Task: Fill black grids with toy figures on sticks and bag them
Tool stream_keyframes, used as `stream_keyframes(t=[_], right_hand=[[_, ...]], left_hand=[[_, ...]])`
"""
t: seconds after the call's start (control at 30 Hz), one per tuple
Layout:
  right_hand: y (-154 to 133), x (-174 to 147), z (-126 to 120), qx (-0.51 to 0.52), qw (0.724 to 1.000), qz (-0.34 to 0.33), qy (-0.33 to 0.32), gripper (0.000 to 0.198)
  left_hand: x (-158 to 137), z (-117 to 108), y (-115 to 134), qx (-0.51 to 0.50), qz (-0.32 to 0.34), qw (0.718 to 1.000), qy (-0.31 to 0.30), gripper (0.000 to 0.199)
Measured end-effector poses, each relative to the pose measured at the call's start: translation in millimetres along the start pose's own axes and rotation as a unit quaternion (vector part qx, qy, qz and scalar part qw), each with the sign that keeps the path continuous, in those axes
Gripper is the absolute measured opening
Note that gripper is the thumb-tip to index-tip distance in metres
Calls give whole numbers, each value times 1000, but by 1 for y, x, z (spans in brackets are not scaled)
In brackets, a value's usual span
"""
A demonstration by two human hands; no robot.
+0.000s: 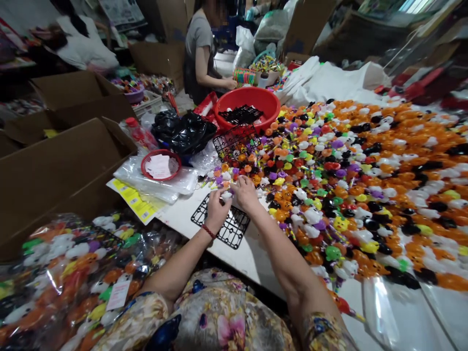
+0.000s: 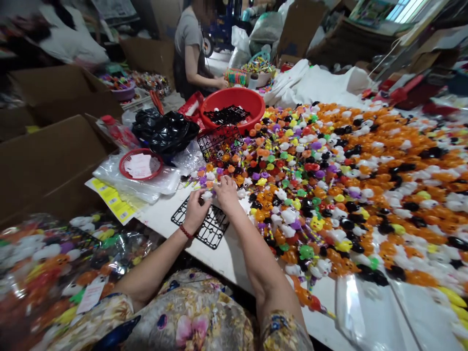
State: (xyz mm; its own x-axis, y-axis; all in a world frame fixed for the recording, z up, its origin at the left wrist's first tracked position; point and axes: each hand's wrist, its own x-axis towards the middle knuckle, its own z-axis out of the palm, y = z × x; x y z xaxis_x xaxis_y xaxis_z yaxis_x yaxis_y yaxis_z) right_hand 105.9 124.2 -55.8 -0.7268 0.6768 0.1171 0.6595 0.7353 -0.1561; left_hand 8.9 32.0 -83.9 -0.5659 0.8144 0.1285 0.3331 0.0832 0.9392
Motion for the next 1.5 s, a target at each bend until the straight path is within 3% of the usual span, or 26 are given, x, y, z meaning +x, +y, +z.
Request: stream_keyframes(t=[0.1,0.23,0.37,0.47,0.67,0.8,1.0,1.17,1.33,1.43,1.5], right_hand=[[1,10,11,13,999,-36,-5,26],[-1,-1,16,67,995,-50,62,26],[-7,-36,4,124,988,-14,92,20],[-10,-67,-8,154,985,-3,84,25],[-8,-103,-17,68,995,42,58,34],[-8,-114,-19,47,997,31,52,35],[-10,-126,-26,82,995,6,56,30],[-16,-128,-22,171,984,0,43,21],[-25,-137,-12,227,971,30,76,26],[-13,-146,-16,227,966,48,110,27],[3,-150,-25,173,968,82,163,31]], left_hand=[[-2,-20,0,-169,-80,982,-29,34],[-8,-38,1,-323,-191,920,-111,39],[-16,-43,5,-368,-237,890,-125,31],[-19,-40,12,-372,-242,883,-151,25],[-24,-29,24,-371,-230,879,-193,26],[-31,-24,20,-335,-203,893,-221,30],[-34,-26,16,-192,-118,936,-270,34],[-46,-17,24,-105,-30,968,-225,29],[-63,-2,28,-95,-38,968,-229,29],[-54,-3,32,-79,-22,968,-239,23],[-35,-8,33,-41,2,980,-195,20]])
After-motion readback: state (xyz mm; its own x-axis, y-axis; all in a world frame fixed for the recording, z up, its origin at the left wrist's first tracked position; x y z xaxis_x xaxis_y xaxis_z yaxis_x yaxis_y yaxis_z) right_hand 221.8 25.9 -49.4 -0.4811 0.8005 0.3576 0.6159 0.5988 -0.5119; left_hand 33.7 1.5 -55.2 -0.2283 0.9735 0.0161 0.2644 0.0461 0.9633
